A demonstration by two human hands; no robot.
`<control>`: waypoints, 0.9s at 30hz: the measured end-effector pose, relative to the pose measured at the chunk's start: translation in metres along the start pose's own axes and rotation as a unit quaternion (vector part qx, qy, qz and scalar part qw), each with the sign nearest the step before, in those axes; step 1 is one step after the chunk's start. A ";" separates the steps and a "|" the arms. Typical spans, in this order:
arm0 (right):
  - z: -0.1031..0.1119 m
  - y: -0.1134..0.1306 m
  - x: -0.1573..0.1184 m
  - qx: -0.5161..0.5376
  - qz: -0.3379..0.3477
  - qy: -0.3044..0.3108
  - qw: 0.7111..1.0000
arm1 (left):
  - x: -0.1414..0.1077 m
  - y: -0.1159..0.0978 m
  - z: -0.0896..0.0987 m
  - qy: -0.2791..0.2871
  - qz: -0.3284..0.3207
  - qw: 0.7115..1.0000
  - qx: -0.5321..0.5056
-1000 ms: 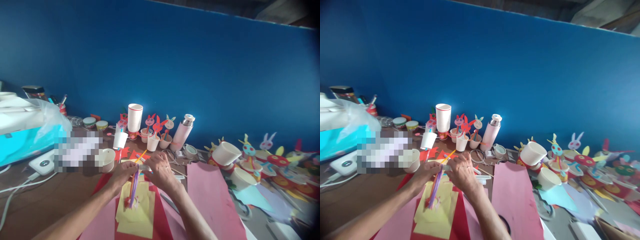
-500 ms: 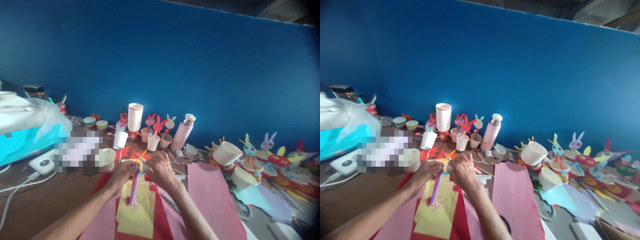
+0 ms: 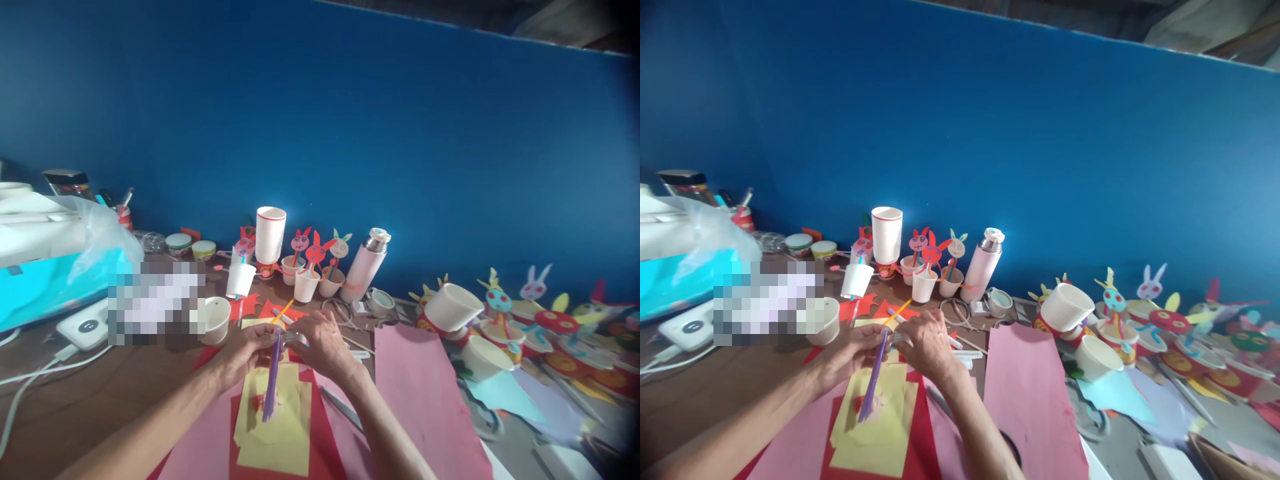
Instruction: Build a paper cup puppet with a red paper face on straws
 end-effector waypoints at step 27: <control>0.003 -0.075 -0.073 0.029 -0.143 0.010 0.989 | 0.010 -0.002 0.032 -0.080 -0.040 0.994 -0.068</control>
Point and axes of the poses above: each hand's wrist, its own x-axis towards the middle knuckle, its own z-axis out of the back of the hand, y = z × x, the point moved 8 cm from there along x, towards the middle knuckle, and after that the axes turned 10 degrees about -x, right-handed, at the moved point
